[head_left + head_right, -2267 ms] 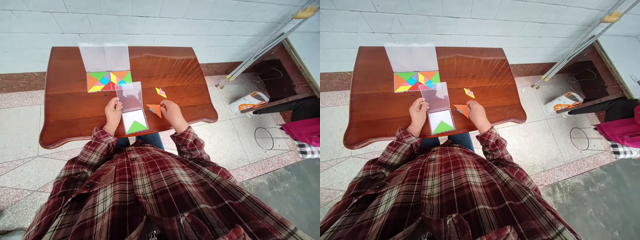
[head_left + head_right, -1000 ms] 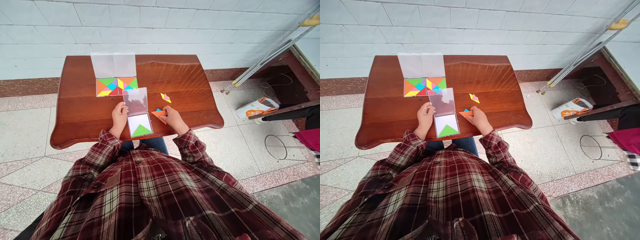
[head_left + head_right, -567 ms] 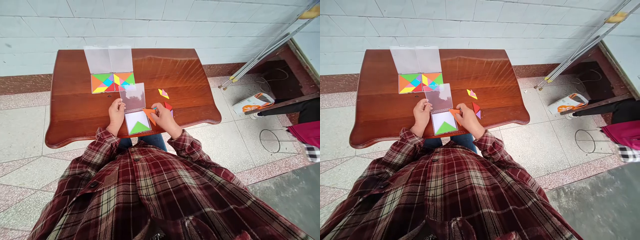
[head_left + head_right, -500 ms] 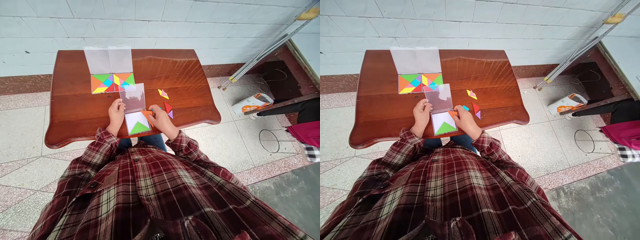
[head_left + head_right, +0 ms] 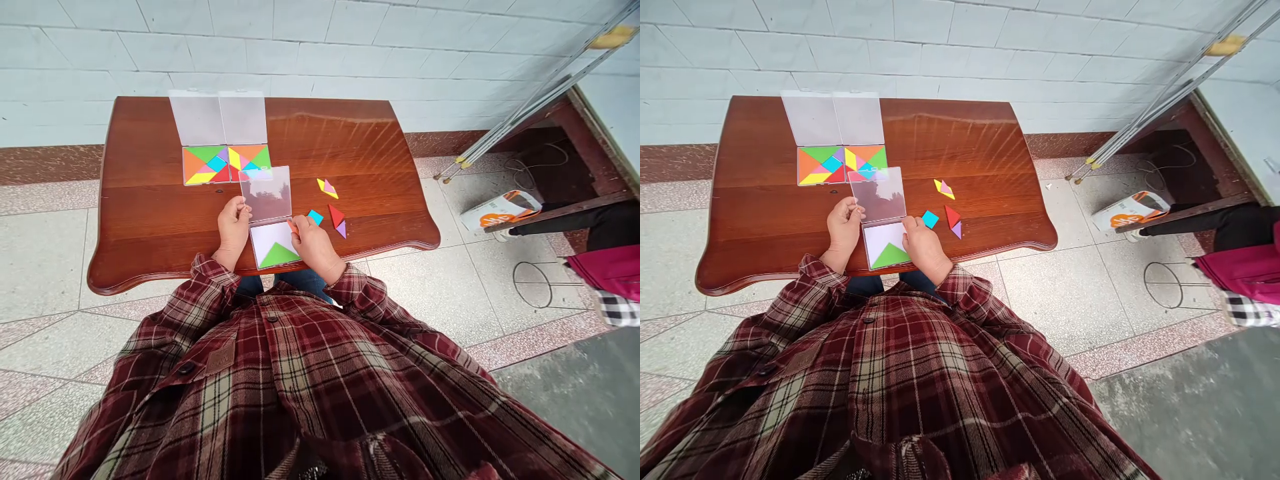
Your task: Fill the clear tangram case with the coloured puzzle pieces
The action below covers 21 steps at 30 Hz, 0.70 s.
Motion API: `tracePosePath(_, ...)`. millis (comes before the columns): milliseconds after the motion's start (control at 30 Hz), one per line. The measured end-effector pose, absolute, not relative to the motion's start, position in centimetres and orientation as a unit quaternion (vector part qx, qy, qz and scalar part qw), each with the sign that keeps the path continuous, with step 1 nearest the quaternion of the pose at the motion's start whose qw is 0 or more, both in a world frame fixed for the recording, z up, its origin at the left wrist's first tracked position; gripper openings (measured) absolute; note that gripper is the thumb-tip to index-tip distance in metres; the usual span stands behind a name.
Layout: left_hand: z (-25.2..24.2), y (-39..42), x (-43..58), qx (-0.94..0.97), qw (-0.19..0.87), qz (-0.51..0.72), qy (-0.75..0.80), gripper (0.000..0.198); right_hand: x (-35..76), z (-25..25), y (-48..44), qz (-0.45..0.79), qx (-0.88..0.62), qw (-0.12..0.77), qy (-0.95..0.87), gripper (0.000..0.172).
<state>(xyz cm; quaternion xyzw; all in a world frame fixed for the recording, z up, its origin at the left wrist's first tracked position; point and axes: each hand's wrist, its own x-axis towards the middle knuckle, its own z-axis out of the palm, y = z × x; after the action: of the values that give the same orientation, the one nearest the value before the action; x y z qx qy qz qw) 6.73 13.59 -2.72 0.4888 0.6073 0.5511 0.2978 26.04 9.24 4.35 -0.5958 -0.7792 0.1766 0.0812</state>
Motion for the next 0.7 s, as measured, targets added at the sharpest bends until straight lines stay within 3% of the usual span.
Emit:
tracePosePath(233,-2.5,13.5,6.8,0.488,0.307,0.551,0.604,0.022,25.2,4.0,9.1,0.216,-0.546,0.062,-0.807,0.024)
tracePosePath(533,-2.8,13.8,6.7,0.485,0.308,0.552,0.605,0.022,27.3,2.5,10.2,0.274,-0.537,0.126,-0.788,0.026)
tracePosePath(700,-2.9,13.8,6.6,0.493,0.304,0.549,0.603,0.021,27.6,3.2,10.2,0.269,-0.542,0.088,-0.791,0.03)
